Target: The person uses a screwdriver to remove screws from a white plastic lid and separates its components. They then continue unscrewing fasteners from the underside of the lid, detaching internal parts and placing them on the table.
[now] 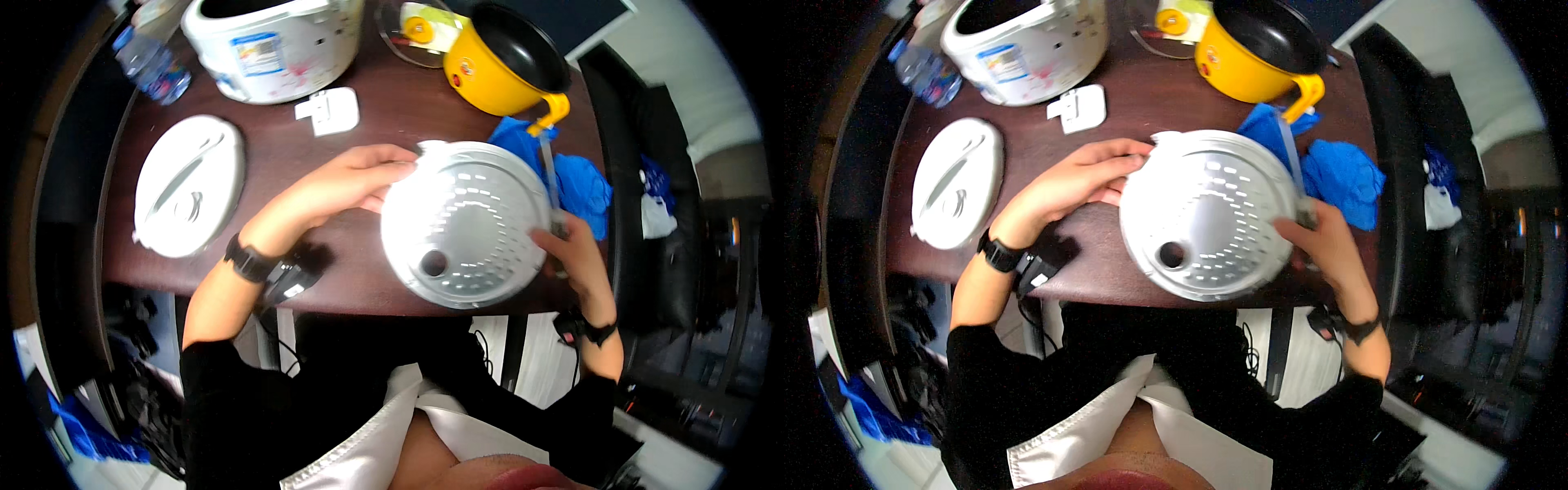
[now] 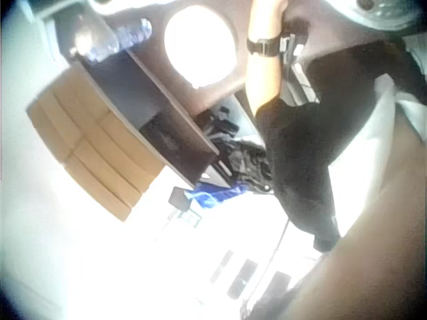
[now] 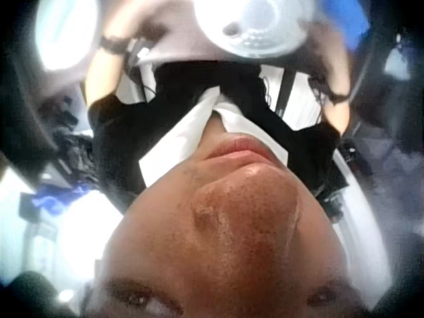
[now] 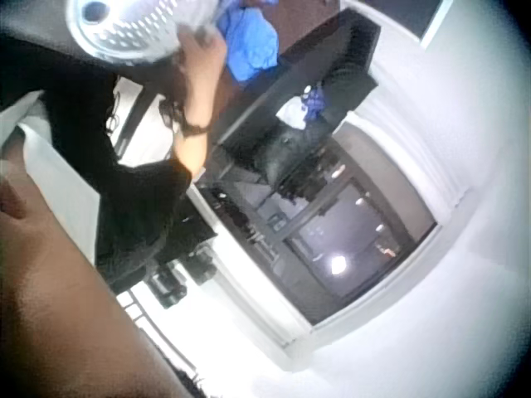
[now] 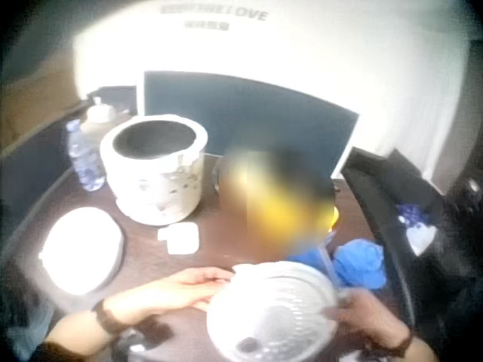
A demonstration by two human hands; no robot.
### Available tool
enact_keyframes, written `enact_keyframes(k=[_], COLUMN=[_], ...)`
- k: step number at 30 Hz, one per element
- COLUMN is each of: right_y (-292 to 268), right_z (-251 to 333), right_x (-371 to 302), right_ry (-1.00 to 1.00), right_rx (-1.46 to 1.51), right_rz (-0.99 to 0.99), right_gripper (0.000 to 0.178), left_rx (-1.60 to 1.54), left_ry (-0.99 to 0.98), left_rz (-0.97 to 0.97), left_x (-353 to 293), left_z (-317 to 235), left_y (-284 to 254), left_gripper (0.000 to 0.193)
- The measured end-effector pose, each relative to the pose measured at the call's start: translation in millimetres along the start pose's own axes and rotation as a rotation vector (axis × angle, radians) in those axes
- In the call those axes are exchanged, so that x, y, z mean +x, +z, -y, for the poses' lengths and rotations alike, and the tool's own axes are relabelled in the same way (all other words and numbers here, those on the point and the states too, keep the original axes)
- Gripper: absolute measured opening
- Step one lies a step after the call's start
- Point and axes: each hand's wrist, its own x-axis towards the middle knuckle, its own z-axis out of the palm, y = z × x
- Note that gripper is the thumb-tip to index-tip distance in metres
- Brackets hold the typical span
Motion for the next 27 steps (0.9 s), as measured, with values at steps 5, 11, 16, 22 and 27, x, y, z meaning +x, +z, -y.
enact_keyframes(k=[5,11,16,22,27], right_y=[-58.2,-141.7,-216.7,-236.9,-221.4], right_z=[-28.6,-61.7,-79.9,-82.3,-77.0], right_x=[-49.2,-62.0,-17.9,78.2,138.8], right_ry=[-0.091,-0.193,-0.126,-0.128,-0.03], right_rx=[0.071,0.27,0.387,0.334,0.443], right_rz=[-0.223,-0.472,-0.537,-0.396,-0.296], right_gripper=[0.018,0.019,0.027,0.026,0.021], left_rx=[0.128,0.892,1.407,1.437,1.186], left_ry=[0.069,0.303,0.268,-0.248,-0.199], left_rz=[0.069,-0.366,-0.829,-0.816,-0.767], left_x=[-13.6,-87.0,-140.7,-141.5,-147.8], left_z=[-13.1,-44.5,-38.2,-28.1,-34.5], left_y=[-1.4,-40.6,-101.3,-162.7,-149.1], left_gripper=[0.046,0.038,0.05,0.037,0.032])
